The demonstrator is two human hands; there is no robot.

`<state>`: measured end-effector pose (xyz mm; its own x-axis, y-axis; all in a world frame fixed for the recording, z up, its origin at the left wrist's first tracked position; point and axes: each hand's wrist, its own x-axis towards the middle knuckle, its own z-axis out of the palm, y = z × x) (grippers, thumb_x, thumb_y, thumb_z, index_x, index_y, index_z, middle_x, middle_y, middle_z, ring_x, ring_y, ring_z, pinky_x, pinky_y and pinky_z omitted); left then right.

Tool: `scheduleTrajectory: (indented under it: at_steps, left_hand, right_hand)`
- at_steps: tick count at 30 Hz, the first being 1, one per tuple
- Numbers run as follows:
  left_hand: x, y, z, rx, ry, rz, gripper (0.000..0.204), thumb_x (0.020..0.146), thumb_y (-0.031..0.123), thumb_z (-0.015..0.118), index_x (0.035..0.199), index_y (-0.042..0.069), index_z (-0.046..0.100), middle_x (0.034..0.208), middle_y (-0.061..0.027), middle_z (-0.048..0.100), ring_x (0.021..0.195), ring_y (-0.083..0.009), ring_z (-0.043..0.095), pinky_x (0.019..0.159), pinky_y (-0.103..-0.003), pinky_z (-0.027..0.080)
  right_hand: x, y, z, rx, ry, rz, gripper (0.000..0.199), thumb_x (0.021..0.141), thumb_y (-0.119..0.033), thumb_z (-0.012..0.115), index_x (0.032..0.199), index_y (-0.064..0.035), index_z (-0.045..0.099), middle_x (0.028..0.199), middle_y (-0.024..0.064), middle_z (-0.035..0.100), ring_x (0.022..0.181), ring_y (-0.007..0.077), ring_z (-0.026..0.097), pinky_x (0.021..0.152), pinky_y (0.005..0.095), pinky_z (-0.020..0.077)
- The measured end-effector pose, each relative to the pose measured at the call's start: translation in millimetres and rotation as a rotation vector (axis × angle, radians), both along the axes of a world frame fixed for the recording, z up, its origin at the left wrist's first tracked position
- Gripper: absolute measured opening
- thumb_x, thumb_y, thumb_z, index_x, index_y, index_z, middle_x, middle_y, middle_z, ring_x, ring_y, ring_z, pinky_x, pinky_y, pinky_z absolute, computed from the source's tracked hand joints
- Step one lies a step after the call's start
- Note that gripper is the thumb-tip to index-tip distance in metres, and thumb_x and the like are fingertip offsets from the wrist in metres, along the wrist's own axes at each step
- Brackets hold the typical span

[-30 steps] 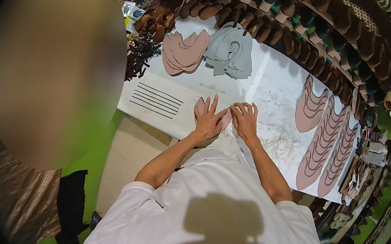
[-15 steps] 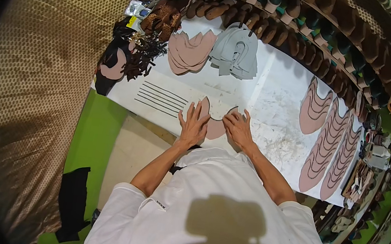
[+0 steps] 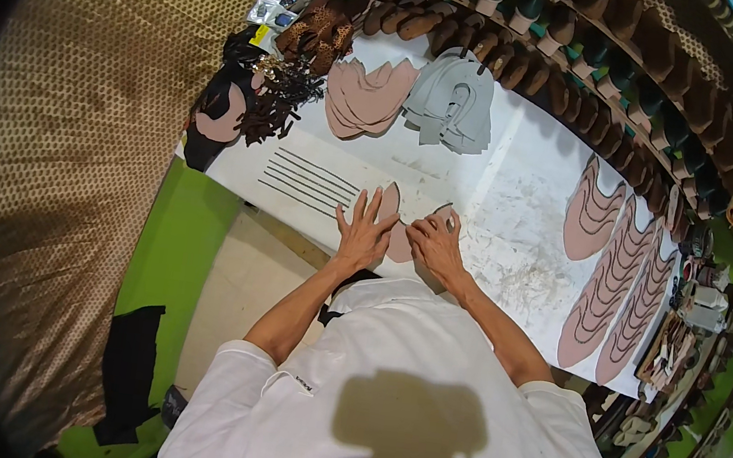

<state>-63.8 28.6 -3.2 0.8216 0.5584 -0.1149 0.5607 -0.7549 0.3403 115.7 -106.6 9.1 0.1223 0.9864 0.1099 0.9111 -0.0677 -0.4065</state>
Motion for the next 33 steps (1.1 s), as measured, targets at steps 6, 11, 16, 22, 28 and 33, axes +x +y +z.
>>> scheduleTrajectory:
  at_steps: [6, 11, 16, 22, 28, 33]
  left_hand:
    - [-0.2, 7.6, 1.5, -0.079, 0.0, 0.011, 0.053, 0.092, 0.035, 0.069, 0.144, 0.036, 0.061, 0.176, -0.0132, 0.012, 0.16, -0.042, 0.006, 0.111, -0.084, 0.006]
    - [11.6, 19.3, 6.8, -0.137, -0.042, 0.019, 0.068, 0.085, 0.03, 0.068, 0.151, 0.033, 0.054, 0.176, -0.0144, 0.007, 0.16, -0.0438, 0.005, 0.111, -0.084, 0.007]
    - [21.0, 42.6, 0.9, -0.065, 0.004, 0.027, 0.076, 0.082, 0.023, 0.065, 0.156, 0.031, 0.048, 0.176, -0.0154, 0.005, 0.16, -0.0446, 0.004, 0.109, -0.086, 0.007]
    - [27.5, 54.6, -2.1, -0.033, 0.044, -0.016, 0.069, 0.084, 0.026, 0.061, 0.153, 0.031, 0.054, 0.177, -0.0148, 0.002, 0.16, -0.0453, 0.004, 0.109, -0.086, 0.008]
    - [25.1, 51.8, -8.4, -0.112, -0.095, 0.114, 0.058, 0.087, 0.026, 0.065, 0.145, 0.026, 0.062, 0.176, -0.0158, 0.008, 0.16, -0.0442, 0.006, 0.109, -0.085, 0.006]
    - [18.4, 32.1, -8.4, -0.03, -0.104, 0.226, 0.056, 0.088, 0.03, 0.069, 0.142, 0.017, 0.063, 0.175, -0.017, 0.012, 0.159, -0.044, 0.007, 0.108, -0.085, 0.006]
  right_hand:
    - [-6.8, 18.0, -4.2, 0.048, -0.045, 0.042, 0.029, 0.092, -0.016, 0.069, 0.12, -0.0129, 0.073, 0.115, -0.0001, 0.066, 0.118, 0.0224, 0.057, 0.117, 0.0614, 0.0209]
    - [-6.4, 23.9, -7.1, 0.052, -0.016, 0.016, 0.029, 0.09, -0.015, 0.067, 0.119, -0.0103, 0.073, 0.115, 0.0016, 0.066, 0.119, 0.0248, 0.056, 0.118, 0.0638, 0.0202]
    - [-10.8, 42.4, -11.9, 0.14, -0.075, 0.027, 0.029, 0.094, -0.019, 0.064, 0.12, -0.0103, 0.073, 0.127, -0.0003, 0.066, 0.128, 0.0262, 0.054, 0.121, 0.0649, 0.0155]
    - [-4.5, 50.6, -13.4, -0.017, 0.023, 0.009, 0.032, 0.095, -0.02, 0.062, 0.123, -0.0086, 0.071, 0.133, -0.0006, 0.065, 0.135, 0.0267, 0.05, 0.122, 0.0657, 0.0134]
    - [0.6, 68.2, -10.3, -0.02, -0.003, 0.013, 0.03, 0.096, -0.02, 0.06, 0.12, -0.0078, 0.073, 0.129, 0.0009, 0.067, 0.135, 0.0282, 0.05, 0.121, 0.0667, 0.0126]
    - [3.8, 74.3, -13.1, 0.023, 0.018, -0.039, 0.029, 0.097, -0.019, 0.059, 0.119, -0.0071, 0.072, 0.131, 0.0013, 0.068, 0.134, 0.0292, 0.051, 0.121, 0.0678, 0.0128]
